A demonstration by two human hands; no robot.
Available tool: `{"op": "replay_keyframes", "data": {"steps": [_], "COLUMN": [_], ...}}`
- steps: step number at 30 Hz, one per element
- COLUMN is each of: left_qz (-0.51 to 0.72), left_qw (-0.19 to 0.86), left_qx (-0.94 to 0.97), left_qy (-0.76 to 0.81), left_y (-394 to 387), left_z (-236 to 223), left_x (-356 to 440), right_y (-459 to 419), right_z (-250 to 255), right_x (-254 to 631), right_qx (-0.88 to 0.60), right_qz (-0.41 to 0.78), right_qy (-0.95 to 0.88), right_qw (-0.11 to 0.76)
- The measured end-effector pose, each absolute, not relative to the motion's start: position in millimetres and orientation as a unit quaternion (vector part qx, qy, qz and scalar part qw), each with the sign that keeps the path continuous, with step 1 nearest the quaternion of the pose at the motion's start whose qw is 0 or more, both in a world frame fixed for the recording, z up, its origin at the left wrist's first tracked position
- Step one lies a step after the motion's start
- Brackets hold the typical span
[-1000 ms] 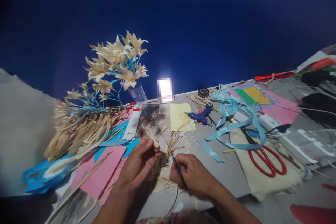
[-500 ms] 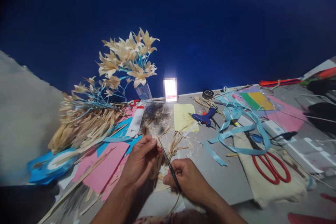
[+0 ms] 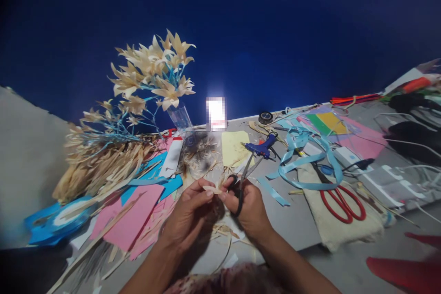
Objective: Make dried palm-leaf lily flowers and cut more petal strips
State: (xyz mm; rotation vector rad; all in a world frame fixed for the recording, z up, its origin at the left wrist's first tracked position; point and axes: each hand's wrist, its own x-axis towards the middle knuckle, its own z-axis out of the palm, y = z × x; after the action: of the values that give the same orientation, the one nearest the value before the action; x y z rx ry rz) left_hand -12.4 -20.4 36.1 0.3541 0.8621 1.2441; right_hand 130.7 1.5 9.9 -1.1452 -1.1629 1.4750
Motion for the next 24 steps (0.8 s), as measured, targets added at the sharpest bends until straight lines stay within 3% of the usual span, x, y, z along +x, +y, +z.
{"op": "replay_keyframes", "data": {"steps": [9,15,20,24], "left_qz": [0.497,0.526,0.594,0.617], "left_qw": [0.728,0.686,0.642,0.629], "left_qx": [0.227,0.243,0.218,0.179], "left_qy": [0.414,0.440,0.433,0.437], "left_y": [-29,-31,-26,-23], "left_z": [31,26,28,27], "left_x": [-22,-22,-18,-15], "right_y": [14,13,-7,-16], "right_z": [22,20,9,-1], "right_x": [142,135,126,121], "right_qx": [-0.371,-0.421,-0.352,-0.362], "right_qz": [0.704,0.635,0.675,0.681], "right_qy": [-0.454,-0.476,-0.570,-0.561], "right_qw": [0.401,0.439,0.310,0.300]}}
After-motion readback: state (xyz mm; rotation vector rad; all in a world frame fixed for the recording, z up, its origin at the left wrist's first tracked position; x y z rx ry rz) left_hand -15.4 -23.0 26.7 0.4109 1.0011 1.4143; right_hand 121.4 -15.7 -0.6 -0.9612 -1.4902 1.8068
